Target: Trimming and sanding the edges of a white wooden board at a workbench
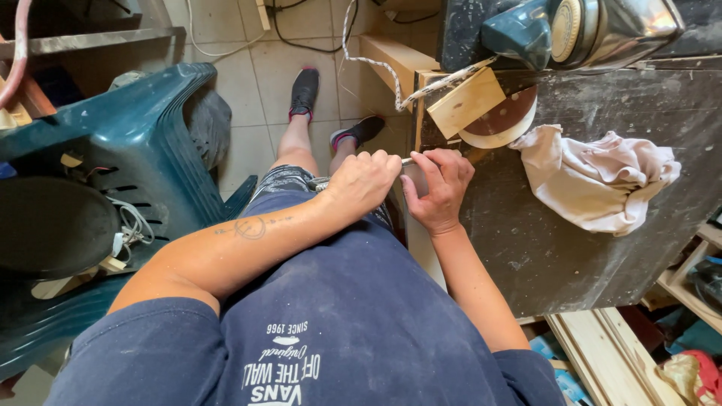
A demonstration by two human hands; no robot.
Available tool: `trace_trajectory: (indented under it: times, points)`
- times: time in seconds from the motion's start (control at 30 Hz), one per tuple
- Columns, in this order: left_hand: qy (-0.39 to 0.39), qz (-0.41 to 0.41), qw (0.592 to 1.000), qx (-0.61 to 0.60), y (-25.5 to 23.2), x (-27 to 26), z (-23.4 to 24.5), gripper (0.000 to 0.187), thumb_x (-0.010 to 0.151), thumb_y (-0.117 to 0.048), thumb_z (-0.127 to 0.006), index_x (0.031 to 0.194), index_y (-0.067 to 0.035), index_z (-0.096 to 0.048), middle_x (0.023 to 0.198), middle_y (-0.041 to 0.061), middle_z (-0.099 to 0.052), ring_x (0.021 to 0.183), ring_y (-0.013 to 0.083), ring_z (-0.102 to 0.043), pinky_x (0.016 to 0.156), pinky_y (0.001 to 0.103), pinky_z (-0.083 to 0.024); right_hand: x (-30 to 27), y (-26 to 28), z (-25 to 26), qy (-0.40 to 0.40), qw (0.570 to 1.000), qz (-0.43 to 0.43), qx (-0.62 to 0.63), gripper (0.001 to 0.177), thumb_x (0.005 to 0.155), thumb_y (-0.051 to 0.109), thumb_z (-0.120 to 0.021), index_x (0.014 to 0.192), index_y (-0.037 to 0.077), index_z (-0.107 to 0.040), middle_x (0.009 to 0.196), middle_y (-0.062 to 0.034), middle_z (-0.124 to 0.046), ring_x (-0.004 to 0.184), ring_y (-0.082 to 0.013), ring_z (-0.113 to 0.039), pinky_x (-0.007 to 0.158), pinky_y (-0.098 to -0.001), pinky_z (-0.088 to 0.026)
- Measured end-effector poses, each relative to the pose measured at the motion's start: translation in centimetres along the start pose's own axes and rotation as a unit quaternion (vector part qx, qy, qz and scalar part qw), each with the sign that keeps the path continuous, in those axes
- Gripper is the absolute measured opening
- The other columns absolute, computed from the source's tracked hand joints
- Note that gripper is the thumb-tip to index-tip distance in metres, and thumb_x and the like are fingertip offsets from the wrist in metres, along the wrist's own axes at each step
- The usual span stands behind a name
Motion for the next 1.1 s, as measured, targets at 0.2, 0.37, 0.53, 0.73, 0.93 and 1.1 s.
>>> trace_trajectory:
  times: [0.2, 0.37, 0.53, 0.73, 0.93, 1.1]
  points:
    - [-0.021, -0.028, 0.999, -0.023, 1.0, -0.1, -1.1, 0.009, 0.090, -0.026, -0.051, 0.096, -0.023, -0.057, 0.078, -0.003, -0.053, 0.064, 0.0197, -0.063, 0.053, 0.035, -0.052, 0.1, 0.3, 0.0, 0.000, 1.000, -0.005, -0.022, 0.045, 0.093, 0.048, -0.075, 0.127, 0.017, -0.077, 0.119, -0.0021, -0.062, 0.118, -0.0255, -0.059, 0.106, -0.0455, -0.038]
    - [-0.005, -0.025, 0.991, -0.132, 4.3, 0.8, 0.0, 0.014, 0.102, -0.029, -0.041, 0.100, -0.023, -0.054, 0.083, -0.004, -0.049, 0.071, 0.0204, -0.063, 0.059, 0.033, -0.053, -0.3, -0.3, 1.9, -0.077, 0.996, -0.031, 0.041, 0.058, 0.093, 0.051, -0.077, 0.129, 0.006, -0.069, 0.119, -0.0107, -0.065, 0.114, -0.0328, -0.062, 0.104, -0.0486, -0.043]
    - [0.017, 0.068, 0.863, -0.501, 1.2, 6.9, 10.0, 0.012, 0.107, -0.028, -0.057, 0.113, -0.019, -0.062, 0.092, 0.008, -0.065, 0.090, 0.0354, -0.072, 0.077, 0.045, -0.060, -0.9, 2.3, 2.7, -0.089, 0.942, -0.139, 0.293, 0.051, 0.094, 0.023, -0.078, 0.134, 0.000, -0.056, 0.126, -0.0166, -0.065, 0.121, -0.0335, -0.060, 0.108, -0.0523, -0.046]
    - [0.003, -0.070, 0.909, -0.410, -5.6, 13.3, 8.2, 0.048, 0.108, -0.046, -0.055, 0.132, -0.004, -0.055, 0.105, 0.021, -0.065, 0.101, 0.0422, -0.070, 0.096, 0.048, -0.052, -8.2, -4.2, 7.8, -0.157, 0.886, -0.338, 0.275, 0.021, 0.110, 0.022, -0.050, 0.121, 0.006, -0.055, 0.080, -0.0101, -0.065, 0.069, -0.0214, -0.062, 0.072, -0.0414, -0.052]
    - [-0.005, -0.110, 0.993, -0.030, -11.1, 16.7, 3.2, 0.082, 0.069, -0.048, -0.094, 0.128, 0.000, -0.062, 0.109, 0.013, -0.061, 0.095, 0.0224, -0.056, 0.073, 0.032, -0.047, -21.6, -10.9, 12.3, -0.194, 0.882, -0.429, 0.006, 0.043, 0.104, 0.033, -0.073, 0.134, 0.005, -0.060, 0.099, -0.0228, -0.070, 0.086, -0.0436, -0.070, 0.075, -0.0528, -0.053]
    - [-0.201, -0.137, 0.966, 0.089, -12.6, 17.2, 0.5, 0.031, 0.085, -0.016, -0.067, 0.108, 0.004, -0.072, 0.088, 0.018, -0.063, 0.083, 0.0315, -0.058, 0.061, 0.040, -0.041, -28.7, -14.0, 12.6, -0.162, 0.869, -0.443, -0.148, 0.047, 0.096, 0.028, -0.083, 0.133, 0.007, -0.065, 0.110, -0.0145, -0.062, 0.095, -0.0426, -0.070, 0.076, -0.0530, -0.058]
Point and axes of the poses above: each hand's wrist, its own x-axis towards the middle knuckle, its own z-axis out of the back of the hand, y = z × x, the point moved 10 cm from there along x, towards the middle knuckle
